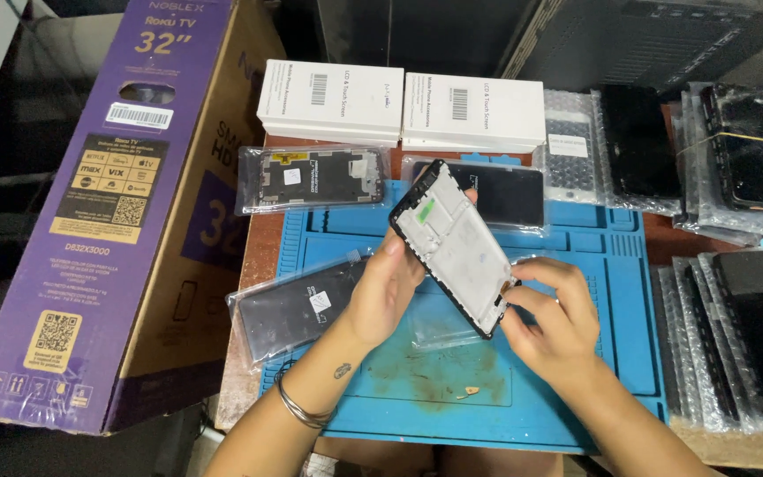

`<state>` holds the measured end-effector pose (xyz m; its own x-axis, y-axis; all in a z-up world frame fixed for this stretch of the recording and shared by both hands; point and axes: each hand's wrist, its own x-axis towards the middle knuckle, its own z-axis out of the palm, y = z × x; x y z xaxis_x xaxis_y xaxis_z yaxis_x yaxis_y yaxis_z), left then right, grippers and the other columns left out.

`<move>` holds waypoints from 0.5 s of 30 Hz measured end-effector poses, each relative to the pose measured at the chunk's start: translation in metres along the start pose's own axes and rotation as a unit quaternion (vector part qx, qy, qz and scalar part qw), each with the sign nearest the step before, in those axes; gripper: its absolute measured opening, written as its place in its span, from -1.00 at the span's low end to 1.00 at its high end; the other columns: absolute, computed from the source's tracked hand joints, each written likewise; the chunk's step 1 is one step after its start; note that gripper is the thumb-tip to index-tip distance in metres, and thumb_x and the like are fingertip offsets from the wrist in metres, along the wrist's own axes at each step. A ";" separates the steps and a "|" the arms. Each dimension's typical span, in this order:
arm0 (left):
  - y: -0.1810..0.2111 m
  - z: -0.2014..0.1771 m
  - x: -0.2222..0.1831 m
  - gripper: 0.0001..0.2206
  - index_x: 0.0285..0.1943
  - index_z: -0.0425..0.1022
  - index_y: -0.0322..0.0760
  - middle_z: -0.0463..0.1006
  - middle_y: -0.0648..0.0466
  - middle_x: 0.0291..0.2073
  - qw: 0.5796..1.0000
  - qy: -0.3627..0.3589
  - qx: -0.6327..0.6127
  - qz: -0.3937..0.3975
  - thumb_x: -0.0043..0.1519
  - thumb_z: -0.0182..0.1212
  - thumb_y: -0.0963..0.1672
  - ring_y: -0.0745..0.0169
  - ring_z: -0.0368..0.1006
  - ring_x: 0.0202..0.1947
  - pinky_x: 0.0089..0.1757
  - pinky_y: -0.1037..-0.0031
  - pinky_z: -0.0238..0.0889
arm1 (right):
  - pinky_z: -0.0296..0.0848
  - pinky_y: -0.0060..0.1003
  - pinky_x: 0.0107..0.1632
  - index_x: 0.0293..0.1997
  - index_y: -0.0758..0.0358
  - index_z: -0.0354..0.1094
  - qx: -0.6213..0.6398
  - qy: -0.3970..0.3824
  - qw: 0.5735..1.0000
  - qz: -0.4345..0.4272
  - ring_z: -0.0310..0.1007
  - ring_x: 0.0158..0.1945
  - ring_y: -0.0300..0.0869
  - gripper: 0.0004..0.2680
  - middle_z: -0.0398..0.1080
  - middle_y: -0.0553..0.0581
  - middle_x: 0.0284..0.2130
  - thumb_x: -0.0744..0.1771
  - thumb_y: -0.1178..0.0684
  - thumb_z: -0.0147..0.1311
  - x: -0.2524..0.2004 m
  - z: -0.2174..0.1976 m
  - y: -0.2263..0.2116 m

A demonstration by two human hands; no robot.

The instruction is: The person is unpacking various phone screen assemblies from plastic sleeves and boxes, inspecting them for quality, and organizing them on a repair mat.

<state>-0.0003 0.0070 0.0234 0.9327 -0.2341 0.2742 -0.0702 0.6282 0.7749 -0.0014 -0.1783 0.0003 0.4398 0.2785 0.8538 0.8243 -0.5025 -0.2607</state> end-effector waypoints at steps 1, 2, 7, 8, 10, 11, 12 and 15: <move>0.002 0.001 0.001 -0.41 0.44 -0.39 -0.31 -0.18 -0.23 0.34 1.000 -0.001 0.000 0.002 0.28 -0.41 0.03 -0.12 -0.23 0.30 0.17 -0.06 -0.40 | 0.44 -0.06 -0.21 -0.45 0.30 0.35 0.000 0.001 1.000 -0.002 0.40 -0.28 0.09 -0.87 0.37 0.24 -0.31 0.13 0.38 0.00 0.001 0.001 -0.002; 0.004 0.002 0.001 -0.43 0.44 -0.31 -0.30 -0.09 -0.19 0.33 1.000 -0.004 0.019 0.021 0.29 -0.32 0.00 -0.03 -0.15 0.30 0.19 0.07 -0.26 | 0.44 -0.08 -0.23 -0.44 0.31 0.35 0.013 -0.005 1.000 -0.001 0.41 -0.30 0.08 -0.89 0.37 0.24 -0.32 0.14 0.37 0.01 0.002 0.001 -0.004; 0.000 -0.009 0.006 -0.39 0.41 -0.15 -0.25 0.30 -0.10 0.03 0.993 0.010 0.083 0.078 0.22 0.08 -0.10 0.20 0.25 0.06 0.06 0.37 0.19 | 0.45 -0.18 -0.34 -0.47 0.32 0.30 0.068 -0.033 0.996 0.053 0.47 -0.41 0.02 -0.88 0.43 0.22 -0.40 0.12 0.29 0.20 0.008 -0.002 -0.020; -0.002 -0.011 0.007 -0.46 0.30 0.00 -0.35 0.36 -0.12 -0.17 0.995 0.027 0.070 0.072 0.17 0.14 -0.14 0.17 0.34 -0.13 -0.13 0.42 0.30 | 0.45 -0.22 -0.40 -0.47 0.32 0.31 0.073 -0.049 0.993 0.083 0.48 -0.44 0.00 -0.88 0.45 0.20 -0.45 0.13 0.26 0.22 0.004 -0.003 -0.018; -0.005 -0.014 0.006 -0.52 0.19 0.14 -0.44 0.42 -0.15 -0.37 0.995 0.046 0.055 0.063 0.12 0.20 -0.19 0.14 0.43 -0.32 -0.32 0.46 0.41 | 0.45 -0.25 -0.45 -0.46 0.32 0.33 0.079 -0.067 0.988 0.116 0.49 -0.47 -0.02 -0.88 0.46 0.17 -0.49 0.13 0.24 0.24 -0.001 -0.004 -0.018; -0.006 -0.015 0.006 -0.56 0.12 0.18 -0.46 0.43 -0.17 -0.39 0.996 0.051 0.050 0.062 0.10 0.22 -0.20 0.11 0.44 -0.34 -0.34 0.46 0.42 | 0.45 -0.27 -0.45 -0.43 0.32 0.34 0.083 -0.059 0.988 0.114 0.49 -0.48 -0.04 -0.87 0.46 0.17 -0.50 0.13 0.24 0.25 -0.002 -0.004 -0.018; -0.007 -0.016 0.006 -0.60 0.04 0.22 -0.48 0.43 -0.20 -0.42 0.996 0.056 0.045 0.060 0.07 0.25 -0.21 0.08 0.46 -0.37 -0.37 0.46 0.43 | 0.45 -0.30 -0.45 -0.40 0.32 0.34 0.087 -0.051 0.988 0.112 0.48 -0.49 -0.06 -0.85 0.46 0.16 -0.51 0.12 0.24 0.25 -0.003 -0.003 -0.018; -0.009 -0.015 0.006 -0.66 -0.02 0.23 -0.47 0.44 -0.17 -0.42 0.994 0.063 0.040 0.074 0.09 0.23 -0.21 0.12 0.47 -0.38 -0.37 0.47 0.45 | 0.46 -0.27 -0.42 -0.40 0.36 0.33 0.095 -0.033 0.989 0.107 0.47 -0.52 -0.02 -0.84 0.45 0.20 -0.53 0.11 0.27 0.26 0.001 -0.004 -0.019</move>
<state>0.0111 0.0115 0.0093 0.9467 -0.0449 0.3190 -0.2335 0.5864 0.7757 -0.0181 -0.1718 0.0076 0.6290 0.2389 0.7397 0.7589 -0.3948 -0.5178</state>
